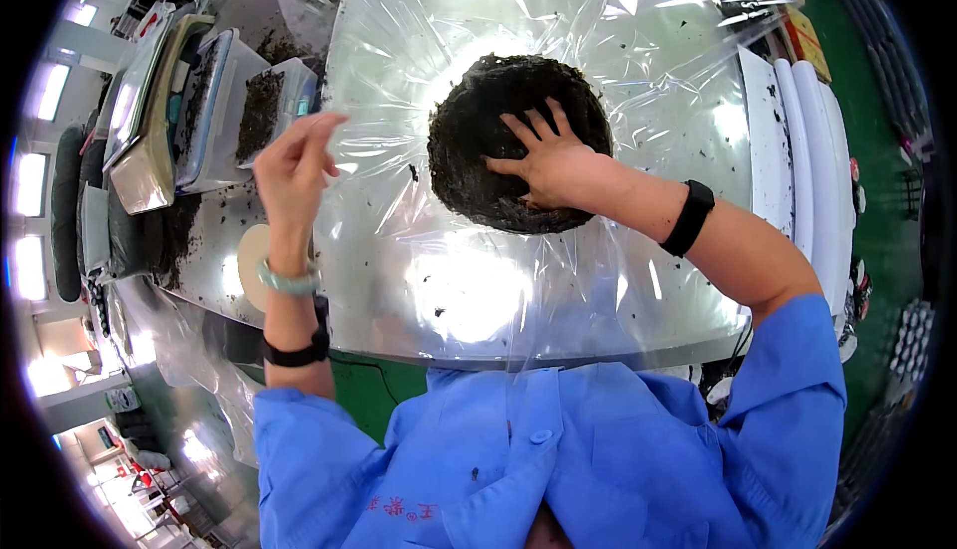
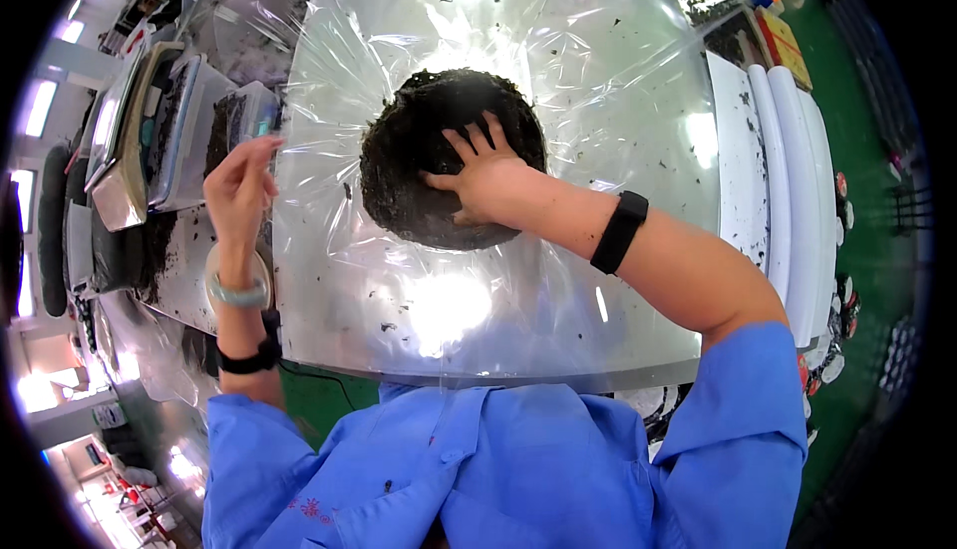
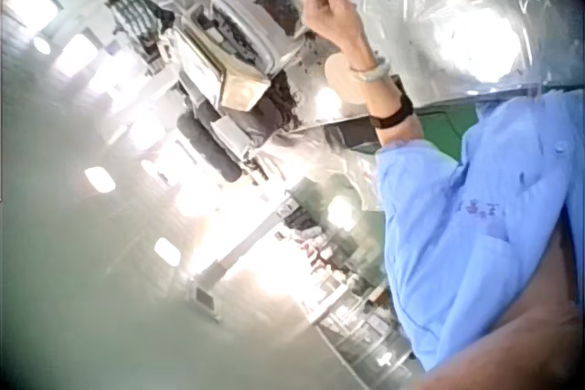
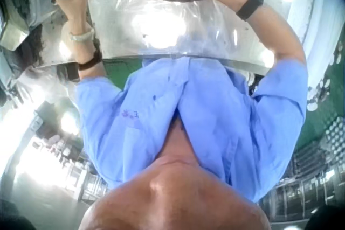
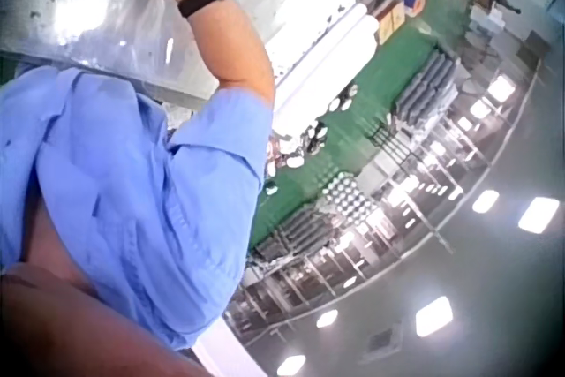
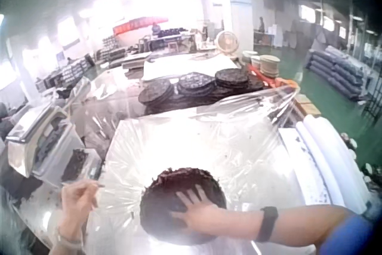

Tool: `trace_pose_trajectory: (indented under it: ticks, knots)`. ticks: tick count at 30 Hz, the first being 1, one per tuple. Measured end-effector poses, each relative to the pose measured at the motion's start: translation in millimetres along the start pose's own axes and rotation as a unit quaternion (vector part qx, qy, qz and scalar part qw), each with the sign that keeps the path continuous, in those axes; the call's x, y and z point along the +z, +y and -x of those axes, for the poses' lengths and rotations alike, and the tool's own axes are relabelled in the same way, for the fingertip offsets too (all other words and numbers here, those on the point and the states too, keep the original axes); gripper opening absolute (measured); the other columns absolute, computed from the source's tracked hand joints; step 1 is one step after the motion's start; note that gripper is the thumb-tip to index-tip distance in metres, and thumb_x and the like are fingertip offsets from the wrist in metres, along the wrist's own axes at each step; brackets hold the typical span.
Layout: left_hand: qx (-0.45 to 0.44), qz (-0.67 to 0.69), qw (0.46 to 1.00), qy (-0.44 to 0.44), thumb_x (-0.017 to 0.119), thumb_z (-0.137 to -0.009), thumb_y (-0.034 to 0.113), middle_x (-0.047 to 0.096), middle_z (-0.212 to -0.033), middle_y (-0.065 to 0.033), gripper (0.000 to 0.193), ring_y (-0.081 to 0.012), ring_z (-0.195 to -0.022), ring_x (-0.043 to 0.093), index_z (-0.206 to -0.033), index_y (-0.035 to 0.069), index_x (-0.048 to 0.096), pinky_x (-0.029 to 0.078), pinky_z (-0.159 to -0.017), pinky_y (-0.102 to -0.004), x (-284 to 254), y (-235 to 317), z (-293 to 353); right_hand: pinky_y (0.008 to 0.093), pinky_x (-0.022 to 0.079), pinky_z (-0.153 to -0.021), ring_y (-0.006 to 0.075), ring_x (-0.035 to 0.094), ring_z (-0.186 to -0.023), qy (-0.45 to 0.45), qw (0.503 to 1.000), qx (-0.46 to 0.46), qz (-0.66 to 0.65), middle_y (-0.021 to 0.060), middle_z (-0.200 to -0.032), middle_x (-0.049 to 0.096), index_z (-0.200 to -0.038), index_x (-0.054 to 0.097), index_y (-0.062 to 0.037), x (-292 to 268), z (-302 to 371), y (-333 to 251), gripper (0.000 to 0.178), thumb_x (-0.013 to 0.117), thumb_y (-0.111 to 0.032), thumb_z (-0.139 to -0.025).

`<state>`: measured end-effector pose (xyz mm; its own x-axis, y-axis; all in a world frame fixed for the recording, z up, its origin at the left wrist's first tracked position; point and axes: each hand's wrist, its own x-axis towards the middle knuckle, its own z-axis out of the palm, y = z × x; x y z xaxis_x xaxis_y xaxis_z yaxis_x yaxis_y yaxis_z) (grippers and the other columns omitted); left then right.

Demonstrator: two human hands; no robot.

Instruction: The person packages circular tea cakes by placing them into a plastic-lined metal mold, wrapping them in plastic, applying a paper label, and removing them from the mold.

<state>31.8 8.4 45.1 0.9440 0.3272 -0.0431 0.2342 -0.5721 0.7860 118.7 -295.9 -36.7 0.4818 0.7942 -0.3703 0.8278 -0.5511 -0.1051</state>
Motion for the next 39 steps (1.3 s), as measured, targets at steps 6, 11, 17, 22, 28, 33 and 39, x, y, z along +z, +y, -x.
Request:
trace_pose_trajectory:
  ticks: [6, 11, 17, 22, 28, 33, 39]
  knots:
    - [-0.158, 0.243, 0.926, -0.241, 0.067, -0.092, 0.016, 0.068, -0.111, -0.0136, 0.062, -0.0167, -0.093, 0.067, -0.147, 0.004, 0.042, 0.055, -0.075, -0.0307, 18, -50, 75, 0.0696, -0.002, -0.113, 0.0496, 0.016, -0.146, 0.004, 0.998, -0.031, 0.046, 0.0259, -0.161, 0.016, -0.149, 0.039, -0.0415, 2, -9, -1, 0.073, 0.066, -0.057, -0.082]
    - [0.12, 0.284, 0.949, -0.064, 0.059, -0.089, -0.002, 0.064, -0.12, -0.0154, 0.047, -0.0186, -0.103, 0.065, -0.133, 0.005, 0.044, 0.055, -0.083, -0.0321, -39, -39, 74, 0.0686, 0.001, -0.114, 0.0483, 0.016, -0.147, -0.05, 0.998, 0.014, 0.041, 0.0219, -0.163, 0.009, -0.15, 0.035, -0.0431, -7, 1, -3, 0.078, 0.071, -0.04, -0.081]
    - [0.364, 0.037, 0.906, 0.214, 0.071, -0.078, 0.023, 0.048, -0.136, -0.0226, 0.049, -0.035, -0.127, 0.042, -0.119, 0.004, 0.052, 0.037, -0.104, -0.0479, 94, -15, 118, 0.0696, -0.001, -0.114, 0.046, 0.014, -0.148, -0.082, 0.995, 0.012, 0.047, 0.0211, -0.164, 0.006, -0.151, 0.033, -0.0437, -15, -14, -9, 0.077, 0.071, -0.041, -0.084]
    - [0.373, -0.076, 0.924, 0.035, 0.079, -0.074, 0.045, 0.054, -0.136, -0.0193, 0.057, -0.0341, -0.131, 0.045, -0.108, 0.005, 0.056, 0.027, -0.115, -0.0523, 152, 27, 78, 0.0566, 0.038, -0.104, 0.0389, 0.054, -0.123, 0.008, 0.985, -0.065, -0.157, 0.0242, -0.135, 0.053, -0.125, 0.06, -0.0173, -30, -5, 9, 0.033, 0.056, -0.029, -0.094]
    - [0.405, -0.126, 0.903, 0.068, 0.069, -0.081, 0.048, 0.069, -0.118, -0.0148, 0.045, -0.03, -0.106, 0.066, -0.084, 0.004, 0.064, 0.046, -0.104, -0.0427, 156, 34, 65, 0.0453, 0.049, -0.091, 0.0352, 0.064, -0.107, 0.388, 0.901, 0.074, -0.18, 0.0226, -0.12, 0.064, -0.138, 0.045, 0.004, -60, 174, -90, 0.064, 0.062, -0.037, -0.092]
    - [0.382, -0.123, 0.915, 0.035, 0.07, -0.08, 0.045, 0.071, -0.111, -0.0128, 0.047, -0.0278, -0.102, 0.068, -0.098, 0.002, 0.07, 0.048, -0.101, -0.0411, 157, 28, 62, 0.0373, 0.052, -0.069, 0.0266, 0.067, -0.081, 0.231, 0.94, 0.234, -0.095, 0.0168, -0.089, 0.068, -0.134, 0.053, -0.0034, 57, 198, -80, 0.048, 0.064, -0.02, -0.09]
    - [0.402, -0.139, 0.902, 0.072, 0.054, -0.091, 0.053, 0.071, -0.081, -0.0145, 0.055, -0.0312, -0.086, 0.069, -0.08, 0.002, 0.07, 0.052, -0.093, -0.0411, 161, 28, 56, 0.0324, 0.052, -0.081, 0.0254, 0.065, -0.089, 0.409, 0.892, 0.083, -0.173, 0.0169, -0.108, 0.069, -0.123, 0.061, 0.0007, -70, 256, -59, 0.038, 0.067, -0.013, -0.088]
